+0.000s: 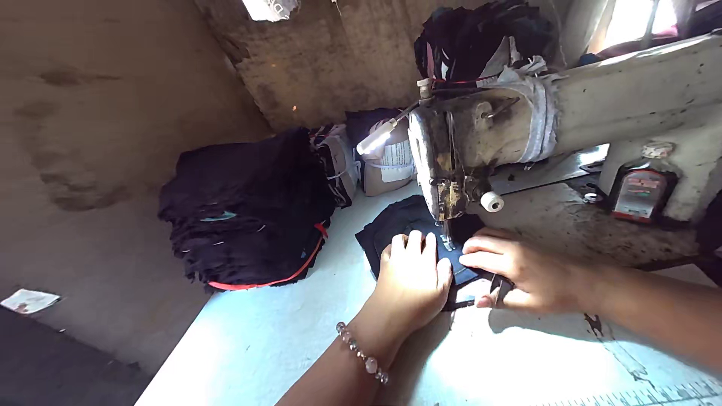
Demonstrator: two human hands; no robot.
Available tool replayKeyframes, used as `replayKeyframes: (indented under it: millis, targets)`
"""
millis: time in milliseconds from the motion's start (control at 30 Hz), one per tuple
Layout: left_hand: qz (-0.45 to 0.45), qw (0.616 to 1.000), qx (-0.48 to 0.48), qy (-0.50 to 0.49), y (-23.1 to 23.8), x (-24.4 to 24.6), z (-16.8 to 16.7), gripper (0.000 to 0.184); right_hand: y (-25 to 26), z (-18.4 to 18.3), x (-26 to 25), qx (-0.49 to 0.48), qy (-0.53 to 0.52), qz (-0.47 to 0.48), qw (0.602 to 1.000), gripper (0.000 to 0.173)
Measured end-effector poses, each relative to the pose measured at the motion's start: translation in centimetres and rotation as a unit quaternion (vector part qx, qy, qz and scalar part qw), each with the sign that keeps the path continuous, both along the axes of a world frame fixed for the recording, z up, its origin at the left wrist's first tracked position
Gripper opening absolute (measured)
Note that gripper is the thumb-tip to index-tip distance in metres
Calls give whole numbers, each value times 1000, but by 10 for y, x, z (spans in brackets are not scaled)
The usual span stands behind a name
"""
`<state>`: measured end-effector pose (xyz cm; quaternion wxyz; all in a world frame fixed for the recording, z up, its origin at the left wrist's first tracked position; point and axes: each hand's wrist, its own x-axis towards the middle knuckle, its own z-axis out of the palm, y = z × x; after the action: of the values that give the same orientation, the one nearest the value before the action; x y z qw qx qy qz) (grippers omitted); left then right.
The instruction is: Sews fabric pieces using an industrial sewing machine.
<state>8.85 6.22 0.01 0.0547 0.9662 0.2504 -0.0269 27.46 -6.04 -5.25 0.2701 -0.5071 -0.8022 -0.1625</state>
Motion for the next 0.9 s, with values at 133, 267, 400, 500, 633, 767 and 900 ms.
replayKeyframes:
  millis: [133,267,400,500,633,767,900]
  targets:
    - [36,999,-28,12,7,10,0,59,0,3,2,-56,18,-38,998,63]
    - [36,999,-31,17,19,17,1,59,1,13,5,-133,53,-51,988,64]
    - [19,999,-37,10,34,20,-1,58,7,19,10,-171,57,-53,982,60]
    - [-4,998,-58,-11,46,22,-6,59,6,21,14,-210,68,-66,973,62]
    - [-23,996,-71,-39,55,16,-6,58,7,0,13,7,8,-21,1000,53]
    - [-39,994,-102,-31,56,-8,9,57,8,13,-18,131,-26,57,989,36]
    - [-80,987,-117,-73,53,-53,33,46,41,64,-73,176,-21,100,979,29]
